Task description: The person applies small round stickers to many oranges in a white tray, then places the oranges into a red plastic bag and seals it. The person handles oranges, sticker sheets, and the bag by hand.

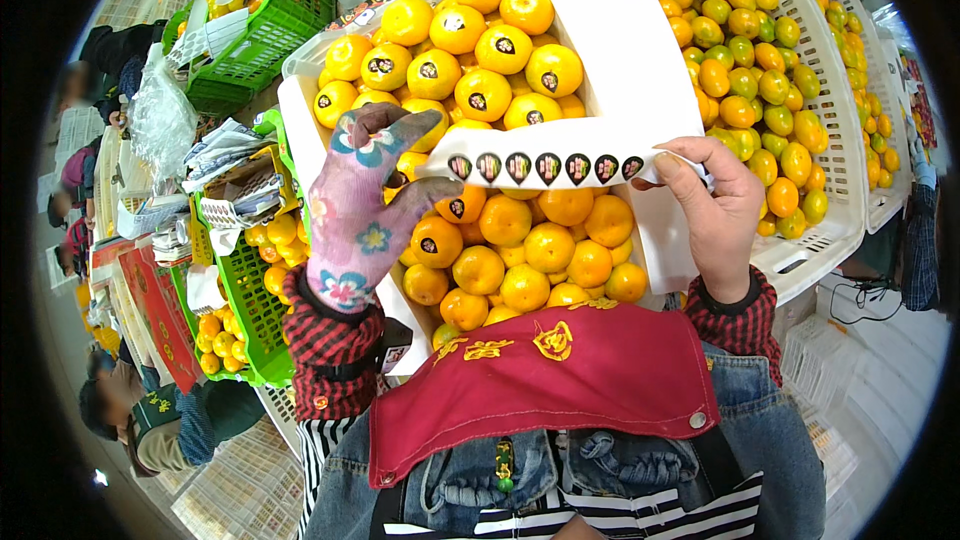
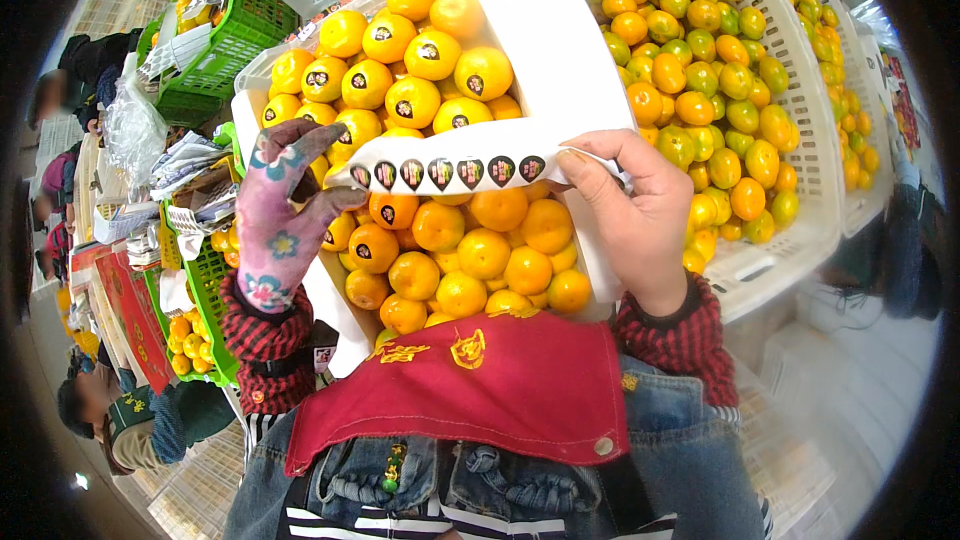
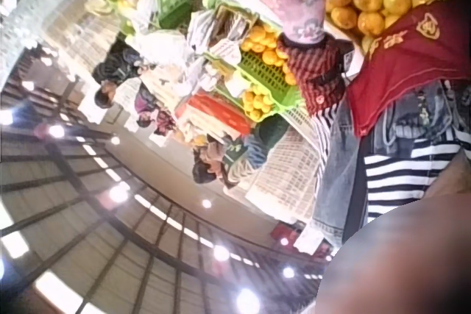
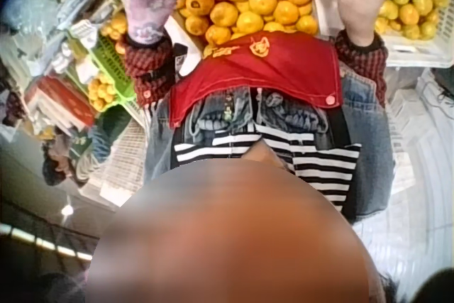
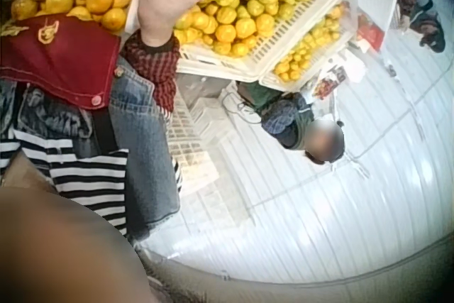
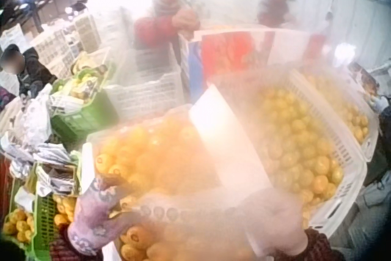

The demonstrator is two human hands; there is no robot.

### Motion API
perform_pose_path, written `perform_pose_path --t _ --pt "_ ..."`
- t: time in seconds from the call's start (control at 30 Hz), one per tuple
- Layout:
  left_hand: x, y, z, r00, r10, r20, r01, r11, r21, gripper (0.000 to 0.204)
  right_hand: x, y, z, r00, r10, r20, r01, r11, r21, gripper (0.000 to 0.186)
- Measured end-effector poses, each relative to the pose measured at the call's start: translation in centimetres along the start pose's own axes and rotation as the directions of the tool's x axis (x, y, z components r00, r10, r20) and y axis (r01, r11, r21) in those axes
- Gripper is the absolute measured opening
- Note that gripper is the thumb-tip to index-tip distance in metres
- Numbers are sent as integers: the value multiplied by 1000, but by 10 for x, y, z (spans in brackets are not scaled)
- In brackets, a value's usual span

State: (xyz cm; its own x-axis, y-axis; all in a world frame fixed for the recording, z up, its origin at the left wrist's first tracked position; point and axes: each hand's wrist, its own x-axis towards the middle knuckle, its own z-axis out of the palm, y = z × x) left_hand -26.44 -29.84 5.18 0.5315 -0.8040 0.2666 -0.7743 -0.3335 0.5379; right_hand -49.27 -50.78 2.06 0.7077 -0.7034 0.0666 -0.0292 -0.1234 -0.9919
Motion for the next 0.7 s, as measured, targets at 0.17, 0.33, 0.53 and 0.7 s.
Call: perform_pose_path --t 0.17,0.33,0.53,0.7 --pt "10 21 -1 961 134 241 -154 986 66 33 -1 2 1 1000 13 -15 -13 1000 14 8" --pt "5 14 6 950 243 195 -264 960 91 31 2 0 3 995 95 -40 -94 995 25 7" --pt "39 -45 -23 964 -260 -53 213 879 -427 18 5 2 5 989 104 -109 -102 995 22 6" --pt "92 -157 -17 806 -560 192 591 752 -291 30 5 4 3 992 68 -107 -76 994 -72 8"
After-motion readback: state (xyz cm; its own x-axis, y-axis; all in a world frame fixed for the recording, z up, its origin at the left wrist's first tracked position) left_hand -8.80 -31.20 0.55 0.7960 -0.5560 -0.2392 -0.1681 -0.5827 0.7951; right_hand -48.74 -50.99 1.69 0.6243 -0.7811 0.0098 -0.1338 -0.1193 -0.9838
